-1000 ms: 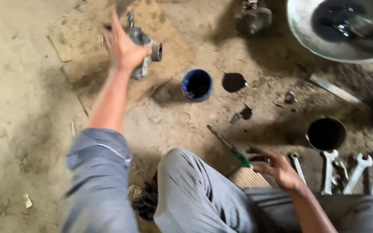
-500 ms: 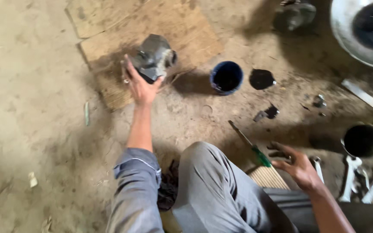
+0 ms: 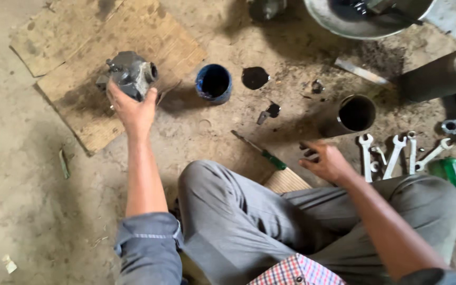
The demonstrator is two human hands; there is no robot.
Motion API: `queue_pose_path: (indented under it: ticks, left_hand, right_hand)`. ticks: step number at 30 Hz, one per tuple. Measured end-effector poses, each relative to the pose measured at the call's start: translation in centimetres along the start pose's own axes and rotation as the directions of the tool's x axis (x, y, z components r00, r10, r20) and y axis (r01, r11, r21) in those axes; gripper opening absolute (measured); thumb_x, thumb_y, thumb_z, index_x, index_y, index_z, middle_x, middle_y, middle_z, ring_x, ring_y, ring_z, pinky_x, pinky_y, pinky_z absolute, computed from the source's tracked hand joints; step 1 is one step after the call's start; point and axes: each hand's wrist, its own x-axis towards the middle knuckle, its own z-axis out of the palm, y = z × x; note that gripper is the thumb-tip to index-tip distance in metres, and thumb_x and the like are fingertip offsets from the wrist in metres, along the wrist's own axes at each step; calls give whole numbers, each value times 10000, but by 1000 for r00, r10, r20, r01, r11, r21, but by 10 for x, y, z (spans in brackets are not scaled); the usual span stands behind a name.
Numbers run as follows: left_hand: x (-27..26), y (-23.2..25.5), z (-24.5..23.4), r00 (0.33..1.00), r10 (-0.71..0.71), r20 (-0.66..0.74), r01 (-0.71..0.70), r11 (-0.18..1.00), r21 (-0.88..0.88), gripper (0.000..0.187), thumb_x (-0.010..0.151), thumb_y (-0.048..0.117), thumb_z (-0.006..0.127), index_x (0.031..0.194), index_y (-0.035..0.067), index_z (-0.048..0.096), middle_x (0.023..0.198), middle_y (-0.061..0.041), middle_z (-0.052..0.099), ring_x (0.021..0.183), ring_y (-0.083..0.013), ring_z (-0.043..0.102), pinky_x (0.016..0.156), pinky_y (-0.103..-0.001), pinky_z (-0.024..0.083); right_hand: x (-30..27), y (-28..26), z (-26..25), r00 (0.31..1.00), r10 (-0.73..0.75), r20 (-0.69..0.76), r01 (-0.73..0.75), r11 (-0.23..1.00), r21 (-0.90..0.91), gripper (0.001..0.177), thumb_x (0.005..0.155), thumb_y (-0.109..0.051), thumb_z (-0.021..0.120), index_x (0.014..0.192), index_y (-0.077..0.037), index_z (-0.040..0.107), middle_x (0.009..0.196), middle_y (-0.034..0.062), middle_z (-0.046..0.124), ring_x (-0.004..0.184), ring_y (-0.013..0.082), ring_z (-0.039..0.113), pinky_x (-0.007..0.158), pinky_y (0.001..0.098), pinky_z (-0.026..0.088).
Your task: The person cleans mechanical components by hand and using a screwdriver, dipping the parts into a blue container and a bowl filled with dark liquid.
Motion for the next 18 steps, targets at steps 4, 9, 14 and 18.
queue_pose_path:
  ticks: [4, 9, 14, 18]
  left_hand:
    - [-1, 71, 21, 977, -202, 60, 210, 905, -369, 575, 833, 237, 871, 1276, -1, 594, 1225, -163, 664, 1129, -284, 626, 1012, -402, 504]
    - [-16, 103, 85, 829, -539, 148, 426, 436, -793, 317, 769, 155, 811, 1025, 12, 691, 996, -60, 709, 860, -157, 654, 755, -326, 542]
    - [-92, 110, 125, 619, -428, 658, 693, 693, -201, 192, 786, 195, 803, 732, 53, 686, 615, -5, 616, 484, -119, 533, 436, -311, 385]
    - [-102, 103, 145, 633, -445, 633, 689, 697, -199, 207, 831, 237, 806, 790, 54, 717, 625, -28, 630, 500, -142, 554, 436, -306, 392]
  right_hand:
    - [-6, 6, 19, 1000, 4, 1, -4, 998, -70, 702, 801, -328, 802, 1419, -91, 568, 1215, 180, 723, 1033, 303, 735, 927, 401, 561]
    - [-1, 4, 27, 993, -114, 21, 114, 993, 10, 644, 798, -287, 775, 1387, -81, 614, 1080, 191, 755, 936, 297, 758, 842, 401, 590]
    - [11, 10, 20, 987, -158, -6, 158, 987, 16, 608, 800, -277, 783, 1343, -49, 631, 1156, 205, 731, 958, 317, 747, 848, 414, 584]
    - [16, 7, 18, 988, -151, -3, 151, 988, 30, 619, 795, -269, 769, 1355, -54, 615, 1181, 211, 705, 948, 323, 746, 833, 423, 586]
